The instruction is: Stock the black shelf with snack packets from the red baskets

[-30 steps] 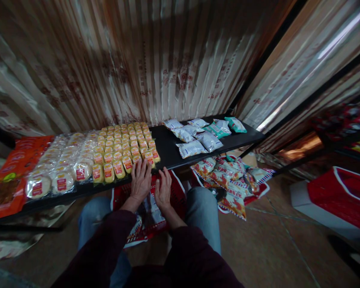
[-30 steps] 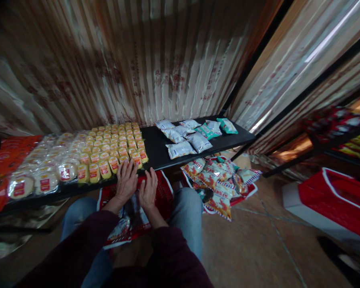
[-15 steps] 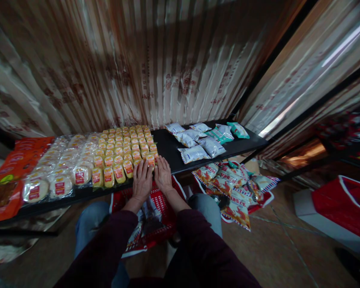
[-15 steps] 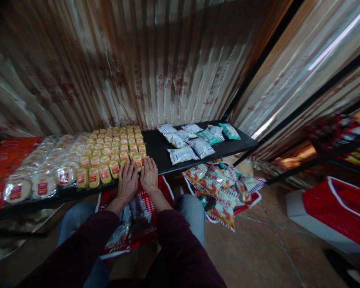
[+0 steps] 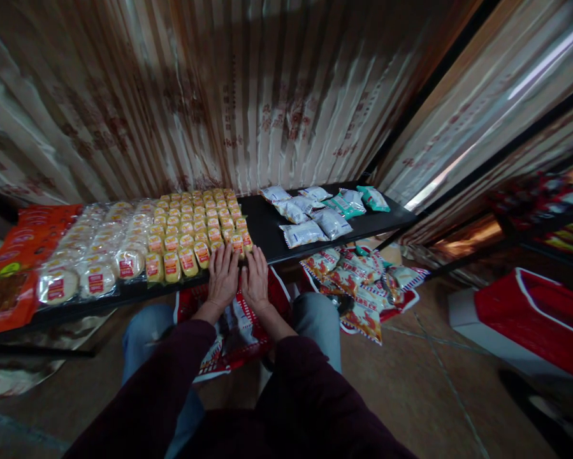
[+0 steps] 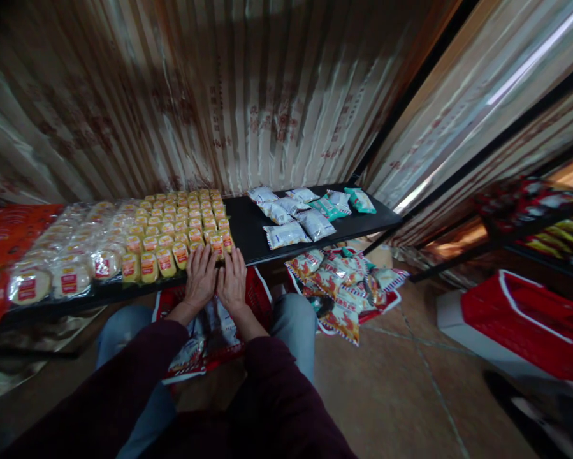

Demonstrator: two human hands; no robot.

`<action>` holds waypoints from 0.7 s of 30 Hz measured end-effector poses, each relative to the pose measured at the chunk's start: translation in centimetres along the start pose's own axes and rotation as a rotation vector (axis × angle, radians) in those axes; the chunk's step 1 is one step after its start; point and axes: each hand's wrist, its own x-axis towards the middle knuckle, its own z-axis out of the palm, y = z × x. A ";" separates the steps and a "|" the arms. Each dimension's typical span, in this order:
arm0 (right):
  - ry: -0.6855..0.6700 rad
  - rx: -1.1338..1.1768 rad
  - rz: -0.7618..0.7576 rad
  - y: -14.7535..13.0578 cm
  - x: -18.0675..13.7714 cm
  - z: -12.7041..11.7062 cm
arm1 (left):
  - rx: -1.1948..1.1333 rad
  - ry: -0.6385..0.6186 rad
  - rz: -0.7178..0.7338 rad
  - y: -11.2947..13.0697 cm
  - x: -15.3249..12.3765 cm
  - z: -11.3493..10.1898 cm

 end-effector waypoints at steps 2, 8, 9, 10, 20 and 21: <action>0.014 0.024 0.006 -0.2 -1.8 -0.3 | -0.032 -0.007 0.008 0.6 -1.5 -0.5; -0.269 -0.047 0.167 -0.5 -7.4 -0.1 | -0.176 -0.236 -0.013 2.3 -10.2 -0.8; -0.432 -0.113 0.211 -0.7 -8.1 0.1 | -0.157 -0.333 -0.063 2.2 -11.7 -0.6; -0.610 -0.174 0.245 -0.9 -8.6 0.2 | -0.132 -0.452 -0.107 2.1 -12.9 -0.5; -1.275 -0.218 0.181 -2.8 -11.8 0.1 | -0.122 -0.842 -0.136 0.7 -15.9 -1.0; -1.269 -0.223 0.175 -2.9 -11.9 0.0 | -0.119 -0.837 -0.135 0.8 -15.9 -1.2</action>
